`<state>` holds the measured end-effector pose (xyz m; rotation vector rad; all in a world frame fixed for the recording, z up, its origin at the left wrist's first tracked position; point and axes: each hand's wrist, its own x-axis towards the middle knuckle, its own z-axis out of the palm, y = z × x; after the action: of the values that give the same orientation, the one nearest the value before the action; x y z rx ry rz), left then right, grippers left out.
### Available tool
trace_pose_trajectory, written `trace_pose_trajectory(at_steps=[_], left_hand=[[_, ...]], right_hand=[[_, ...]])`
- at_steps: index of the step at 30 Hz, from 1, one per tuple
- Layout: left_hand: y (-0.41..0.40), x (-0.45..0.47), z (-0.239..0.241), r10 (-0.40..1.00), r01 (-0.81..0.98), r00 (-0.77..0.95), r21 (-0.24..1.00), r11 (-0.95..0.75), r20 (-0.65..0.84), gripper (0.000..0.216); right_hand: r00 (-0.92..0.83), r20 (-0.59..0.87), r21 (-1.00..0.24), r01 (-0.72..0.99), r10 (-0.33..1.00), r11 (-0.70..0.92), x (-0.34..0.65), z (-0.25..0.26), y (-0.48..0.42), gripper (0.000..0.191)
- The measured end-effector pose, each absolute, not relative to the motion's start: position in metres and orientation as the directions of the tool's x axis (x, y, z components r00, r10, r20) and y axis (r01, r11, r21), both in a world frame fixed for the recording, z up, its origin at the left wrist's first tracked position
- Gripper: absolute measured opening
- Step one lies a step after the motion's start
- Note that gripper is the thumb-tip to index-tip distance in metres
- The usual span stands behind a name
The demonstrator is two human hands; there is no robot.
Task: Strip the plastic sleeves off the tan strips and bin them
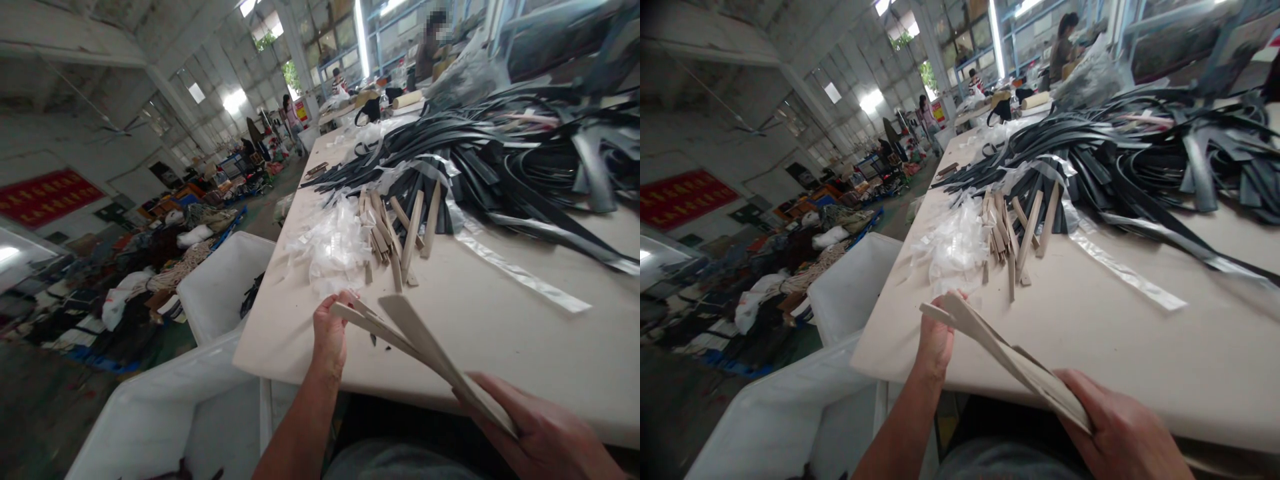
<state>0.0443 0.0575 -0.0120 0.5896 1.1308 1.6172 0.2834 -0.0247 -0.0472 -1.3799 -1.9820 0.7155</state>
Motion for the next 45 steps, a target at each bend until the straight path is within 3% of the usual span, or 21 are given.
trace_pose_trajectory(at_steps=[3, 8, 15, 20, 25, 29, 32, 35, 39, 41, 45], left_hand=[[0.055, 0.047, -0.008, 0.921, -0.462, -0.341, 0.887, 0.011, -0.189, 0.030], [0.051, 0.047, -0.006, 0.896, -0.491, -0.366, 0.870, 0.045, -0.253, 0.033], [0.052, 0.047, -0.018, 0.882, -0.523, -0.360, 0.849, 0.079, -0.304, 0.039], [0.051, 0.046, -0.023, 0.893, -0.536, -0.338, 0.841, 0.076, -0.296, 0.035], [0.039, 0.058, -0.022, 0.930, -0.584, -0.240, 0.807, 0.091, -0.278, 0.030], [0.030, 0.070, -0.023, 0.941, -0.583, -0.140, 0.794, 0.173, -0.308, 0.028], [0.028, 0.069, -0.020, 0.944, -0.550, -0.166, 0.821, 0.151, -0.284, 0.026], [0.022, 0.067, -0.017, 0.951, -0.470, -0.214, 0.877, 0.099, -0.222, 0.024], [0.007, 0.077, -0.015, 0.971, -0.336, 0.028, 0.912, 0.234, -0.239, 0.024], [0.007, 0.080, -0.013, 0.974, -0.371, 0.086, 0.901, 0.227, -0.210, 0.027], [0.024, 0.071, -0.008, 0.971, -0.544, -0.196, 0.839, 0.006, -0.134, 0.036]], right_hand=[[-0.329, 0.276, -0.567, 0.703, 0.903, 0.429, 0.288, -0.060, -0.026, 0.032], [-0.350, 0.420, -0.310, 0.812, 0.837, 0.495, 0.288, -0.069, -0.028, 0.055], [-0.391, 0.487, -0.269, 0.784, 0.781, 0.560, 0.286, -0.065, -0.028, 0.054], [-0.336, 0.474, -0.362, 0.769, 0.814, 0.527, 0.282, -0.053, -0.025, 0.052], [-0.322, 0.178, -0.731, 0.589, 0.930, 0.344, 0.274, -0.039, -0.017, 0.011], [-0.337, -0.091, -0.931, 0.363, 0.937, 0.040, 0.265, -0.034, -0.009, 0.046], [-0.377, -0.192, -0.951, 0.298, 0.906, -0.077, 0.262, -0.035, -0.007, 0.060], [-0.389, -0.218, -0.938, 0.337, 0.895, -0.082, 0.261, -0.038, -0.005, 0.061], [-0.357, -0.123, -0.941, 0.339, 0.926, 0.006, 0.255, -0.035, 0.001, 0.058], [-0.307, -0.089, -0.934, 0.357, 0.947, 0.028, 0.251, -0.030, 0.003, 0.056], [-0.305, -0.060, -0.916, 0.396, 0.950, 0.069, 0.242, -0.022, 0.007, 0.055]])
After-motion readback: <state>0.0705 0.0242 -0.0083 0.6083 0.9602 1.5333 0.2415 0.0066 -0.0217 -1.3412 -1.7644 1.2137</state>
